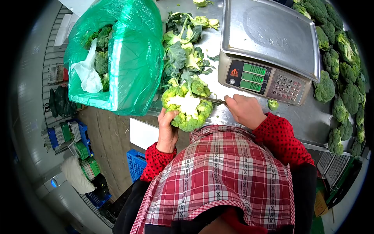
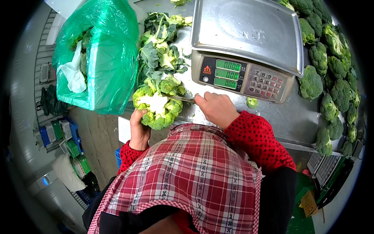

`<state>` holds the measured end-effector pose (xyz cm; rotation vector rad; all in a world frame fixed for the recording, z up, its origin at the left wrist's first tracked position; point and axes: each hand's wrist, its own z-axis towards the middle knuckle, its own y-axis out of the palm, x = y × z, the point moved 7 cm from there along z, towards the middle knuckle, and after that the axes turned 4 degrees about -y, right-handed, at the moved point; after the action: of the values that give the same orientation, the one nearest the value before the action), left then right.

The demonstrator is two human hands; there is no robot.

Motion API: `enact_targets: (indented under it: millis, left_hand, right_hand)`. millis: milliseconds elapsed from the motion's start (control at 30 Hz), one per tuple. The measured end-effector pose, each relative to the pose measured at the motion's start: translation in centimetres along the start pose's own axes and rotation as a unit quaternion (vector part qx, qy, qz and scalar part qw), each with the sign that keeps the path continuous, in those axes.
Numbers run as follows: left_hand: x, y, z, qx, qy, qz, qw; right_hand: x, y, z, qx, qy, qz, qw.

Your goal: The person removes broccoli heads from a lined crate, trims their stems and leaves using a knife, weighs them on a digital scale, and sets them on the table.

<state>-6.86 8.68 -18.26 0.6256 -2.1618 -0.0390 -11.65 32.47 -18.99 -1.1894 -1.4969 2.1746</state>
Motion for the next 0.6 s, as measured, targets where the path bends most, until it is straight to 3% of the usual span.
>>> enact_targets:
  millis: [200, 267, 333, 400, 433, 467, 500, 600]
  left_hand:
    - [-1.1, -1.8, -1.2, 0.078, 0.03, 0.058, 0.995]
    - [-2.4, -3.0, -2.1, 0.154, -0.048, 0.115, 0.98]
    - [-3.3, -3.7, -2.0, 0.167, -0.024, 0.074, 0.983]
    - [-3.9, -4.4, -2.4, 0.156, -0.069, 0.083, 0.982]
    - [-4.6, -4.4, -2.1, 0.114, -0.087, -0.008, 0.99]
    - [-4.7, -4.7, -2.1, 0.115, -0.086, -0.007, 0.99]
    - [-4.4, -4.7, -2.1, 0.125, -0.059, -0.035, 0.99]
    - [-4.3, -6.0, -2.2, 0.121, -0.01, -0.038, 0.992]
  right_hand:
    - [-0.9, 3.1, 0.4, 0.017, -0.036, -0.15, 0.988]
    - [-1.1, 4.1, 0.3, 0.01, -0.036, -0.158, 0.987]
    - [-1.3, 4.6, 0.0, -0.005, -0.032, -0.133, 0.991]
    - [-0.5, 5.4, -0.4, -0.022, -0.005, -0.081, 0.996]
    - [1.5, 6.3, -0.5, -0.052, 0.106, 0.081, 0.99]
    - [2.9, 7.3, -1.0, -0.078, 0.215, 0.239, 0.944]
    - [3.6, 7.1, -1.4, -0.087, 0.242, 0.246, 0.935]
    - [1.5, 6.3, -1.5, -0.097, 0.165, 0.264, 0.945]
